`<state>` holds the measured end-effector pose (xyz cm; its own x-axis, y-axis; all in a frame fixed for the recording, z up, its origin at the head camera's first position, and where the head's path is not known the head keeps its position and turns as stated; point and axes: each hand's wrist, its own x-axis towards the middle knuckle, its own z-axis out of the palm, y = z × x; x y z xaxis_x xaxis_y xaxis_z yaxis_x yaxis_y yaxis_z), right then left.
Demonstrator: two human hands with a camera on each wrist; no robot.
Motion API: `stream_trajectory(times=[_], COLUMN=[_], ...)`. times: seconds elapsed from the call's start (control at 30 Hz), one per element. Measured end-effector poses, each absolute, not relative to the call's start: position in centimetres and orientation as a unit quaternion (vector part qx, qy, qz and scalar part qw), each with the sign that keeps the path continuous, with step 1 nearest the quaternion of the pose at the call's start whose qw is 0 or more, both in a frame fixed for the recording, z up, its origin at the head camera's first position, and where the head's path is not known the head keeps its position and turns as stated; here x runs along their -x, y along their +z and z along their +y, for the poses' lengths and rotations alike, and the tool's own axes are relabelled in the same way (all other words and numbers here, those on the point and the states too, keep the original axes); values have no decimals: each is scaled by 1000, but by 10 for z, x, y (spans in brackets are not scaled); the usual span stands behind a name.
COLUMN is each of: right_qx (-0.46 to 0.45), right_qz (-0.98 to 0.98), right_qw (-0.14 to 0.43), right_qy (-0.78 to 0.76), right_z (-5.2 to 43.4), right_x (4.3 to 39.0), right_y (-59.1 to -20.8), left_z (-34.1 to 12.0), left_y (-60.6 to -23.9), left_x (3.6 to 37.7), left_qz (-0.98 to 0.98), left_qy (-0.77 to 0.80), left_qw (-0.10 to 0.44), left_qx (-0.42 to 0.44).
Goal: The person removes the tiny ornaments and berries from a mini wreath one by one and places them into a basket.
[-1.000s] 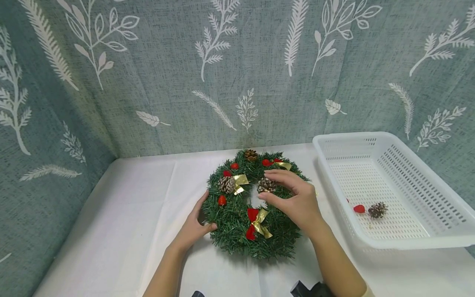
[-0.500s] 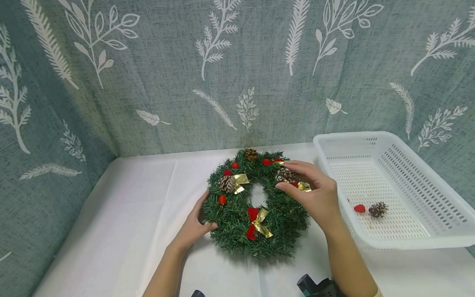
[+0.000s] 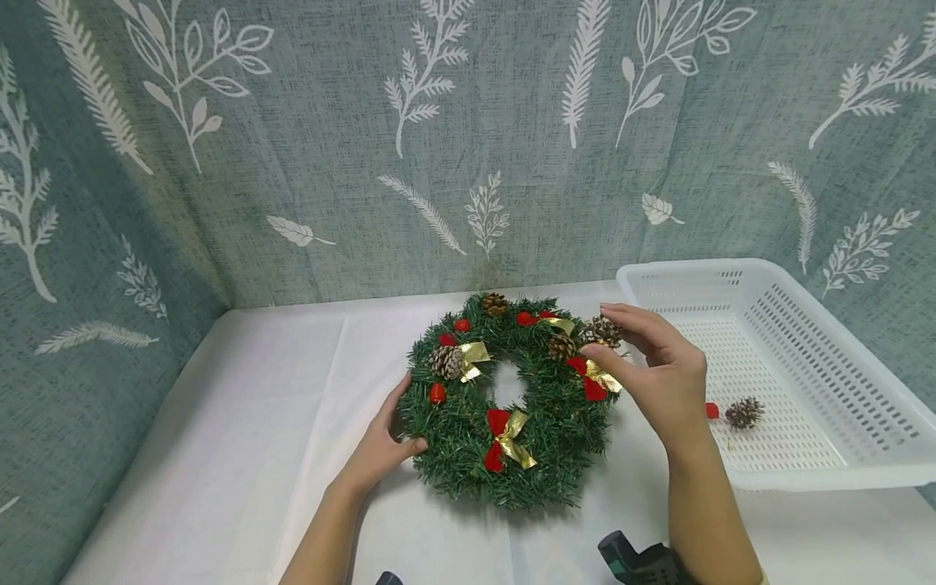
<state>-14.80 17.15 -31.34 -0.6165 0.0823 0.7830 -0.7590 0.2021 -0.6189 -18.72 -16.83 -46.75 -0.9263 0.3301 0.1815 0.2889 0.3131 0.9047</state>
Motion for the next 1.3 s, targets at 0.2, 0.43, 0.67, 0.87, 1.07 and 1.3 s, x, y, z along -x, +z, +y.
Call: stream_trajectory(times=[0.2,0.43,0.67,0.87,1.07,1.3], right_qx=[-235,-203,-170,-147,-115,-53], right_qz=[-666,-652,-623,-584,-586,-644], right_qw=[375,400,415,425,447,475], right_qy=[601,611,641,676,667,597], right_z=[183,195,208,219,229,242], right_x=[148,148,149,149,147,148], right_y=[-314,-311,-310,-309,-309,-312], left_z=[-169,-169,-170,-169,-169,-169], left_y=[-469,-470,-471,-471,-470,-470], left_x=[188,187,186,186,187,188], left_qz=[809,815,817,816,815,814], left_qy=[555,547,547,550,551,550], left_qw=[21,14,20,26,25,24], left_qx=[-194,-191,-183,-177,-179,-182])
